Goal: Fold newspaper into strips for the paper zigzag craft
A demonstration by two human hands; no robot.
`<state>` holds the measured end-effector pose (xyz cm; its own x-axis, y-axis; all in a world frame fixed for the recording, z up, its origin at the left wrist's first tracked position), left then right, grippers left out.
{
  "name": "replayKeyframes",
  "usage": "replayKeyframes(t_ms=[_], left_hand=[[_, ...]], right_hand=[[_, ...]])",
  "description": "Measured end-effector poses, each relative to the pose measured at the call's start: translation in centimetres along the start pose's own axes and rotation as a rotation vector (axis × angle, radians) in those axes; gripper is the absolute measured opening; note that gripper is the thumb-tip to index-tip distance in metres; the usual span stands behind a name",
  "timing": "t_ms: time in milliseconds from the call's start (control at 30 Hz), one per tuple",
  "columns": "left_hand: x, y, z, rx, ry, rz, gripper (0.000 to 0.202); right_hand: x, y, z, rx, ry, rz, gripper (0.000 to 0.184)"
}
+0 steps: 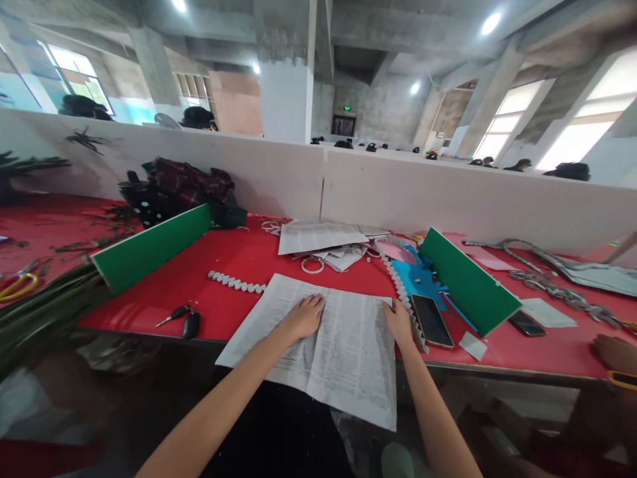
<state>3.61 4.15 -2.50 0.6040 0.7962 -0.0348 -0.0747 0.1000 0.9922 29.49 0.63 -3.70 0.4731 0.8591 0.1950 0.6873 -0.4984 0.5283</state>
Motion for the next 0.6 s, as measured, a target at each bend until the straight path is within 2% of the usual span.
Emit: replayKeyframes(t_ms=[233, 333, 600], left_hand=[[-0.7, -0.1, 0.1, -0.007, -0.007, 0.116, 0.051], [-0.8, -0.4, 0.1, 0.006, -0.005, 0.154, 0.05], [-0.7, -0.9, -0.1, 0.018, -0.011, 0.164, 0.05]], right_hand=[[-0.7, 0.1, 0.4, -0.006, -0.074, -0.166, 0.042], [-1.6, 0.4, 0.0, -0.014, -0.07, -0.161, 0.043], [-2.3, 0.5, -0.2, -0.015, -0.069, -0.157, 0.042]])
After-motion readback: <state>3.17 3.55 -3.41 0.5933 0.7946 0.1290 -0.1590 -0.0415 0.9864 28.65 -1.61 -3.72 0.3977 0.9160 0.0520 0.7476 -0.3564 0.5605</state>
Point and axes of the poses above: each hand's wrist, its own x-axis towards the middle knuckle, its own y-axis out of the back of the hand, z = x × y, the point moved 9 cm from there along x, towards the middle knuckle
